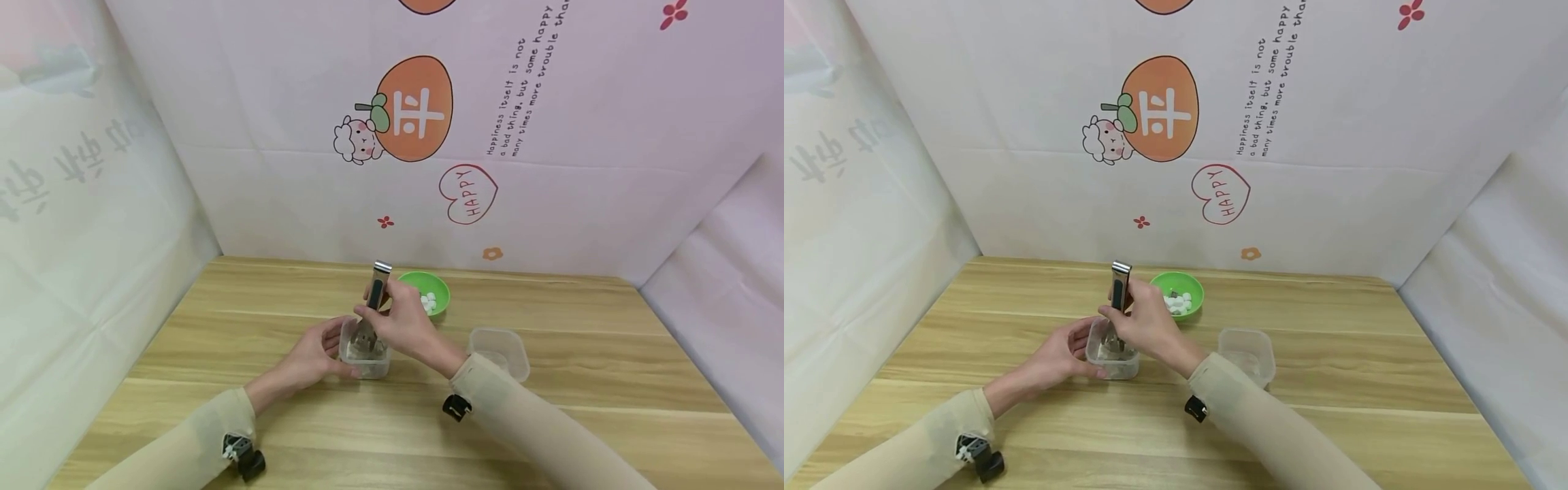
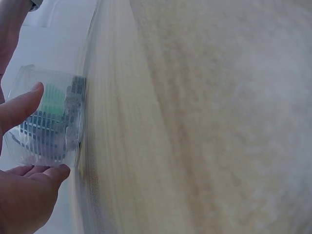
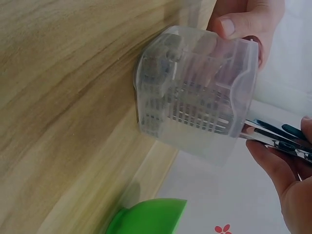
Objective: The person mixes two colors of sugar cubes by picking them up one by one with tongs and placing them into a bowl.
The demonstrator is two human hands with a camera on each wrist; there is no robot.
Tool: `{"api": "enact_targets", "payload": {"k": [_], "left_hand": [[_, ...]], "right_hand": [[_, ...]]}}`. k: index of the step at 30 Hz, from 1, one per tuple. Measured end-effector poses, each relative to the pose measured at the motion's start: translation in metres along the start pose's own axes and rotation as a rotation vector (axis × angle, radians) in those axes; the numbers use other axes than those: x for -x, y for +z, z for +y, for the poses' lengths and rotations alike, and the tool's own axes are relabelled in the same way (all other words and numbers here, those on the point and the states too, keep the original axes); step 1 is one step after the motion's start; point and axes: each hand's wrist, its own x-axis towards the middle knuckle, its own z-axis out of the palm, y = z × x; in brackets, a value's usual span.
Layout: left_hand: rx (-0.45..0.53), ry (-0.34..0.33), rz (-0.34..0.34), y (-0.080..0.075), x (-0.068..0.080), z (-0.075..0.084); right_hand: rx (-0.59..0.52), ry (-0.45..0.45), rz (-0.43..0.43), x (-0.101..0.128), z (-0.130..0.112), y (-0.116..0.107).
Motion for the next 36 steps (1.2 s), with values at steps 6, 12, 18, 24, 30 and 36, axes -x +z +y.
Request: {"api": "enact_targets", "payload": {"k": [6, 12, 18, 24, 30, 36], "left_hand": [[-0.006, 0.002, 0.007, 0.000, 0.000, 0.000], [0.006, 0.003, 0.008, 0.001, 0.000, 0.001], [0.024, 0.020, -0.001, 0.000, 0.001, 0.002], [0.025, 0.015, 0.007, 0.001, 0.001, 0.003], [0.037, 0.007, 0.016, 0.002, 0.002, 0.002], [0.044, 0.001, 0.014, 0.003, 0.002, 0.003]], "right_hand": [[0.020, 0.007, 0.010, 0.000, 0.002, 0.003], [0.036, 0.024, 0.027, 0.000, -0.001, 0.001], [0.013, 0.050, 0.062, -0.001, -0.008, -0.007], [-0.002, 0.048, 0.119, -0.001, -0.018, -0.020], [-0.071, 0.007, 0.188, -0.002, -0.025, -0.037], [-0.081, -0.034, 0.244, -0.001, -0.025, -0.055]]}}
